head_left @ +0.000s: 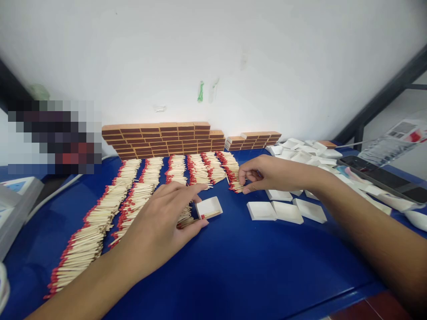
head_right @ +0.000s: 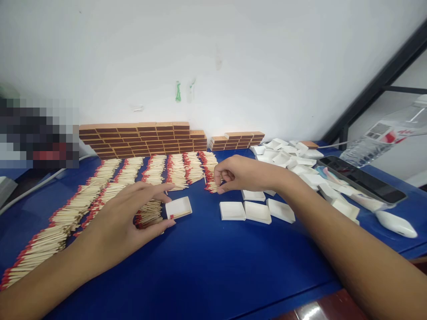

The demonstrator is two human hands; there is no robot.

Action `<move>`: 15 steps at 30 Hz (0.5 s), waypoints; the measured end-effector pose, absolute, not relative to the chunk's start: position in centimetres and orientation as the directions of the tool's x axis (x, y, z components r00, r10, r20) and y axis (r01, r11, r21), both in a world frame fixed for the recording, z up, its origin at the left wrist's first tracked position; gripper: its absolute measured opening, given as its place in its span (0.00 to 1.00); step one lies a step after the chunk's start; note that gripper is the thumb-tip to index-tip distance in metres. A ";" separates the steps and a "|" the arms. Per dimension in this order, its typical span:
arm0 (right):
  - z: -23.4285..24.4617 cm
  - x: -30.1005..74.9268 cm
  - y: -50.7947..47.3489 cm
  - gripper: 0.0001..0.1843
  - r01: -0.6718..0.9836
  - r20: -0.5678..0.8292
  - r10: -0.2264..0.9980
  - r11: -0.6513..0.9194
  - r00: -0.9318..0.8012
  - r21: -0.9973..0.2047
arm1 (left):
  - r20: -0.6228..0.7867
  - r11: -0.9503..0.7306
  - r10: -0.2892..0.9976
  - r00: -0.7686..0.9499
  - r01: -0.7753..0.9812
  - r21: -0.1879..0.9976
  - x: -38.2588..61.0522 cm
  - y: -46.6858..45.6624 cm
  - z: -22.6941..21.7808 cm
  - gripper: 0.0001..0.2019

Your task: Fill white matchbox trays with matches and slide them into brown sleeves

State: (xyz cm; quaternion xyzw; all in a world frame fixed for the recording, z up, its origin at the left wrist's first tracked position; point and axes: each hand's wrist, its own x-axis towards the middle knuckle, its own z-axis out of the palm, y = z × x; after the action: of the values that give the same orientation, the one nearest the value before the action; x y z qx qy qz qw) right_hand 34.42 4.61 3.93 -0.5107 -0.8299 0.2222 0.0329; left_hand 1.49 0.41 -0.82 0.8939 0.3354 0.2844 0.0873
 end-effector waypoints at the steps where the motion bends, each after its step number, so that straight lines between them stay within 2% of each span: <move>1: 3.9 34.4 4.6 0.13 0.835 -0.171 0.865 0.376 -0.472 -0.402 | 0.453 -0.760 0.649 0.612 0.549 0.348 1.5 0.4 -0.8 0.29; 10: 4.0 34.5 4.6 0.16 0.804 -0.157 0.839 0.420 -0.521 -0.420 | 0.466 -0.765 0.643 0.607 0.542 0.349 1.5 0.3 -0.8 0.29; 15: 4.5 34.3 4.4 0.14 0.828 -0.170 0.853 0.402 -0.494 -0.390 | 0.465 -0.769 0.638 0.613 0.541 0.342 1.5 0.3 -0.8 0.29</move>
State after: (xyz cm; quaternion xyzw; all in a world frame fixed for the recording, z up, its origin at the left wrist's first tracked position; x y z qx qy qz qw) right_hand 34.32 4.38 4.45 -0.5022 -0.8368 0.2163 0.0282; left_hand 1.48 0.28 -0.81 0.8943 0.3295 0.2910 0.0838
